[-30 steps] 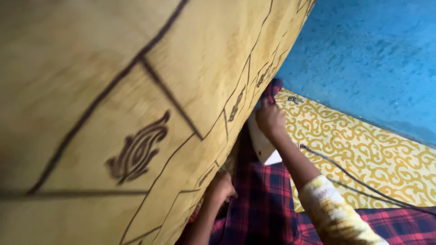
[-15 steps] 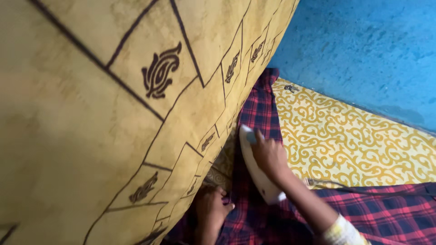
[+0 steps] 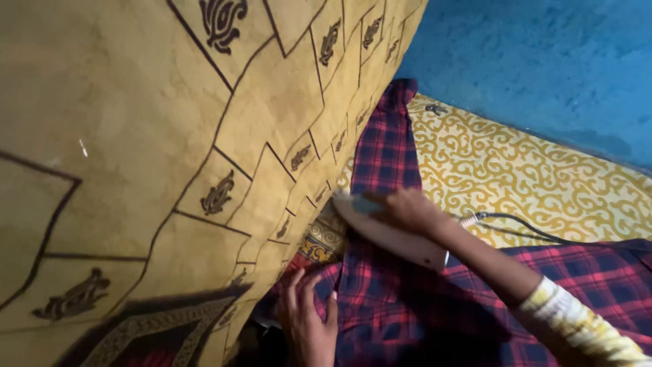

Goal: The person irons a red and blue plaid shirt laid out on a bed. They use a white and blue electric iron to smooth the fabric, moving it across the shirt's body and sleeves while adjusting the garment with their hands.

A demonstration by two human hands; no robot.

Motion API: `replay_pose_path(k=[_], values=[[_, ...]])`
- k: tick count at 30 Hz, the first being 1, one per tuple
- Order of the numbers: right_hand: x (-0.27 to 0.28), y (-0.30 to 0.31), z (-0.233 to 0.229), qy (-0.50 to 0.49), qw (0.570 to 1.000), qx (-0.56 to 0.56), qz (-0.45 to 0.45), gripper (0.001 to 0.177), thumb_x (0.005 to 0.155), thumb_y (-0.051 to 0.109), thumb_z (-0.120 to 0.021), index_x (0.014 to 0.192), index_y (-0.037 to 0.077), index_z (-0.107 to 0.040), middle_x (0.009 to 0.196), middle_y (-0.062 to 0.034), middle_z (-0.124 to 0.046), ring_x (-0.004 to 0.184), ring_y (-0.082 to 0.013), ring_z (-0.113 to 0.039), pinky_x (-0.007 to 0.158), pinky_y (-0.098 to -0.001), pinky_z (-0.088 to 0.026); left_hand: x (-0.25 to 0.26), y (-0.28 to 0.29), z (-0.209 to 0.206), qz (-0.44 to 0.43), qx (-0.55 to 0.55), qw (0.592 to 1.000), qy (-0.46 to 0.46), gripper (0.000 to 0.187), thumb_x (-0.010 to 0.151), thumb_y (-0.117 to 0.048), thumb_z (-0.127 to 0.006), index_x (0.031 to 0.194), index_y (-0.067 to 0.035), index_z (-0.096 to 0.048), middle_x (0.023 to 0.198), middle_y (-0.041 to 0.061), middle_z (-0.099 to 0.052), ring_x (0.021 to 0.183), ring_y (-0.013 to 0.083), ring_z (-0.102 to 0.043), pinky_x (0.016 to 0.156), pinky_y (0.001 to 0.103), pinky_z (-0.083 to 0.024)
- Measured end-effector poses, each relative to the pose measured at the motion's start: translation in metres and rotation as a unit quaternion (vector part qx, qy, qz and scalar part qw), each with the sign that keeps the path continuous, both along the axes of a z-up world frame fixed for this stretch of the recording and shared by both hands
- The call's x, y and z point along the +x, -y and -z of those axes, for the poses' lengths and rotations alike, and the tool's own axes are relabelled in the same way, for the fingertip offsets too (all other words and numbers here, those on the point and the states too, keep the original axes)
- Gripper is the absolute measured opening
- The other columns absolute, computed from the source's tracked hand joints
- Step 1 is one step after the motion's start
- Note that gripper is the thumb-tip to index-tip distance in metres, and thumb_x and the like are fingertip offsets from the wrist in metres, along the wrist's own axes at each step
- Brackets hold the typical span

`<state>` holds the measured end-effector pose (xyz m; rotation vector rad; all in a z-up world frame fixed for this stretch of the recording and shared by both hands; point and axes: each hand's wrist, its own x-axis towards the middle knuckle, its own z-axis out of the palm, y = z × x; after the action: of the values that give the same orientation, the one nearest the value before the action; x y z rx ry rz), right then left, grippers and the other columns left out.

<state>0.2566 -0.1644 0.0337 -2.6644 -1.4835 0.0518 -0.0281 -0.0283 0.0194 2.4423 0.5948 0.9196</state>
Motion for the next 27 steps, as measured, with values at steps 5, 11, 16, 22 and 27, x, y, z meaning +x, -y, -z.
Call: replay_pose_path(k=[5, 11, 16, 22, 27], values=[[-0.032, 0.026, -0.024, -0.001, 1.0, 0.003, 0.011, 0.062, 0.091, 0.049, -0.062, 0.148, 0.028, -0.051, 0.068, -0.015, -0.071, 0.055, -0.0327, -0.072, 0.053, -0.0474, -0.059, 0.001, 0.037, -0.001, 0.006, -0.062, 0.998, 0.027, 0.029, 0.084, -0.022, -0.073, 0.111, -0.013, -0.069, 0.131, 0.01, -0.062, 0.119, 0.0343, -0.059, 0.101, 0.05, -0.045], [0.017, 0.073, -0.027, 0.042, 0.994, -0.014, 0.101, 0.059, 0.093, 0.051, -0.06, 0.146, 0.027, -0.053, 0.072, -0.0149, -0.073, 0.064, -0.0335, -0.074, 0.059, -0.0479, -0.059, 0.039, 0.04, 0.006, 0.089, 0.008, 0.994, -0.067, 0.029, 0.083, -0.022, -0.075, 0.107, -0.008, -0.067, 0.122, 0.013, -0.063, 0.118, 0.0377, -0.057, 0.099, 0.056, -0.038], [0.09, 0.133, -0.02, 0.087, 0.963, -0.026, 0.255, 0.055, 0.092, 0.054, -0.061, 0.143, 0.032, -0.058, 0.076, -0.0174, -0.074, 0.068, -0.0376, -0.073, 0.062, -0.0498, -0.058, 0.134, 0.022, 0.039, 0.094, -0.087, 0.973, -0.191, 0.053, 0.087, -0.029, -0.072, 0.128, 0.0, -0.057, 0.126, 0.023, -0.059, 0.122, 0.041, -0.056, 0.103, 0.054, -0.043], [0.147, 0.162, -0.007, 0.323, 0.925, 0.02, 0.198, 0.028, 0.088, 0.034, -0.062, 0.113, 0.021, -0.062, 0.11, -0.0146, -0.07, 0.098, -0.0335, -0.069, 0.079, -0.0462, -0.057, 0.252, -0.007, 0.093, 0.035, -0.042, 0.987, -0.153, 0.061, 0.08, -0.037, -0.078, 0.122, 0.004, -0.062, 0.117, 0.026, -0.067, 0.108, 0.0404, -0.065, 0.093, 0.053, -0.049], [0.052, 0.084, 0.087, -0.002, 0.936, 0.013, 0.35, 0.066, 0.093, 0.07, -0.053, 0.109, 0.007, -0.066, 0.086, -0.0185, -0.074, 0.074, -0.0397, -0.072, 0.065, -0.0522, -0.058, 0.274, -0.02, 0.147, 0.128, -0.207, 0.938, -0.246, 0.042, 0.092, -0.043, -0.074, 0.088, -0.001, -0.075, 0.075, 0.017, -0.074, 0.065, 0.029, -0.069, 0.066, 0.044, -0.051]])
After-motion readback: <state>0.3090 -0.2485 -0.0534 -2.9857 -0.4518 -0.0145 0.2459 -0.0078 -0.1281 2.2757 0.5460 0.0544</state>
